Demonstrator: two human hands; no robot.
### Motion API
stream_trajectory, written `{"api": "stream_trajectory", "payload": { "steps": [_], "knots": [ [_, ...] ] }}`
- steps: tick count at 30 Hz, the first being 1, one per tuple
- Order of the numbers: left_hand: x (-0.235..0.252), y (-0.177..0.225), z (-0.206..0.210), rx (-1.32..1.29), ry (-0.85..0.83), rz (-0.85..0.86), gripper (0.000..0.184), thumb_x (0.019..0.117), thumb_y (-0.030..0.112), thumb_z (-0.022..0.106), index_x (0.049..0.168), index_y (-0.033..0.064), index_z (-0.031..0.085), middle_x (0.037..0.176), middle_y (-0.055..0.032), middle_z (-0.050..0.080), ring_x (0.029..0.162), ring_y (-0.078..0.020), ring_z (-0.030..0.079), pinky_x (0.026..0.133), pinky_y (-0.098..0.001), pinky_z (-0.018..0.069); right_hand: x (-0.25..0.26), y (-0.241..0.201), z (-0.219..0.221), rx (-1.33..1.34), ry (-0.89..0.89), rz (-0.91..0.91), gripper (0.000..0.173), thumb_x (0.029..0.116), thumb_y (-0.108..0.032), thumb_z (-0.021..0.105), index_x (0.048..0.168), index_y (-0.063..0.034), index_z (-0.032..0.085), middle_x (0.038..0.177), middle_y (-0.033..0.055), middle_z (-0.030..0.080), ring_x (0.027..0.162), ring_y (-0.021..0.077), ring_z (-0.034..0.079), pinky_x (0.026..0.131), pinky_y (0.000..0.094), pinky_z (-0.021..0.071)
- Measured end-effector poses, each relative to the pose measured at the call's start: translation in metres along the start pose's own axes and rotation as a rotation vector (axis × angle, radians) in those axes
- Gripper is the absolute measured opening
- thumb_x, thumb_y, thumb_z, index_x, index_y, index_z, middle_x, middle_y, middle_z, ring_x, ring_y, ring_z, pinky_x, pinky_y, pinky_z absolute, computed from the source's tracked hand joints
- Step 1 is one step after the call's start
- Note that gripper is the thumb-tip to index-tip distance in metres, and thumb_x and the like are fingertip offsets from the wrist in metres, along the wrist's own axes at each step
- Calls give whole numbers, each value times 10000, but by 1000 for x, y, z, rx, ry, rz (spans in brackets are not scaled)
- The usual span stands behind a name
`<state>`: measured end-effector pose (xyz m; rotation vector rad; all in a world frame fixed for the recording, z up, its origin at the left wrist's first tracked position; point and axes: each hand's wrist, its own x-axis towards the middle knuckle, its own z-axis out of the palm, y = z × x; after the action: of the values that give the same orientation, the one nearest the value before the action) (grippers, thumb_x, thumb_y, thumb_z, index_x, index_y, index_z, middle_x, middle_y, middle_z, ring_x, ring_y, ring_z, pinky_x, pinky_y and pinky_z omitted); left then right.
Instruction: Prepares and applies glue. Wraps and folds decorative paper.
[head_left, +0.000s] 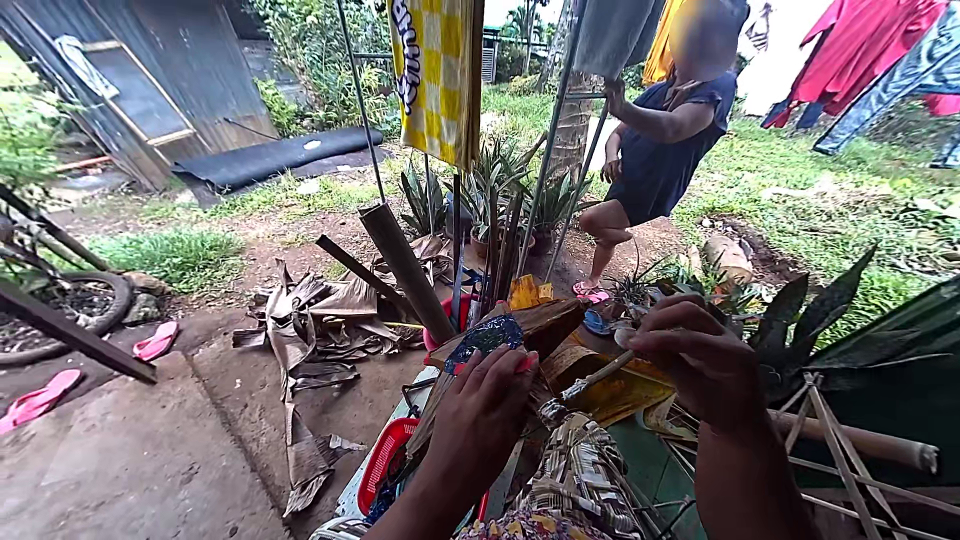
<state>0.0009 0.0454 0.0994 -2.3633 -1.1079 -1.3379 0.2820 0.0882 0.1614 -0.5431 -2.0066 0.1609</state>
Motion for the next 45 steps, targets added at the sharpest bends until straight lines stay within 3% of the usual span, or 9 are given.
{"api": "stream_trajectory", "payload": {
  "steps": [8, 14, 20, 29, 37, 45],
  "knots": [
    [-10, -9, 3, -93, 211, -93, 325, 1006, 208, 626, 1320, 124, 635, 1328, -75, 645, 1285, -179, 592, 1101, -372, 477, -32, -28, 51, -109, 207, 19, 170, 1043, -296, 598, 1121, -285, 749, 974, -106, 645, 1068, 61, 570, 1033, 327, 395],
    [-14, -9, 6, -194, 386, -109, 366, 984, 195, 670, 1324, 78, 604, 1339, -66, 585, 1283, -75, 551, 1096, -222, 454, -36, -50, 76, -83, 392, 43, 171, 1042, -307, 595, 1127, -291, 743, 998, -138, 643, 1076, 31, 572, 1018, 272, 419],
    [-16, -4, 7, -195, 513, -143, 373, 957, 200, 720, 1307, 107, 626, 1304, -14, 600, 1258, -59, 571, 1073, -231, 486, -38, -54, 103, -97, 408, 41, 172, 1042, -276, 589, 1128, -278, 738, 989, -135, 646, 1056, 25, 563, 1022, 295, 377],
    [-14, -8, 6, -133, 534, -151, 378, 942, 186, 738, 1292, 84, 637, 1282, -47, 616, 1233, -73, 587, 1065, -226, 483, -40, -57, 112, -135, 388, 7, 172, 1047, -275, 575, 1140, -281, 720, 1025, -139, 651, 1096, 26, 553, 1038, 299, 357],
    [-15, -11, 4, -107, 505, -197, 364, 954, 236, 725, 1275, 86, 643, 1246, -49, 615, 1215, -42, 571, 1050, -183, 460, -40, -53, 109, -50, 378, 91, 176, 1050, -299, 576, 1117, -279, 738, 1011, -141, 652, 1103, 37, 568, 1047, 302, 393],
    [-12, -9, 4, -151, 478, -216, 366, 944, 236, 737, 1258, 62, 659, 1245, -68, 626, 1206, -41, 581, 1036, -177, 472, -34, -56, 116, -40, 336, 101, 171, 1040, -294, 591, 1103, -261, 747, 952, -118, 649, 1053, 38, 572, 1022, 308, 387]
  ]
}}
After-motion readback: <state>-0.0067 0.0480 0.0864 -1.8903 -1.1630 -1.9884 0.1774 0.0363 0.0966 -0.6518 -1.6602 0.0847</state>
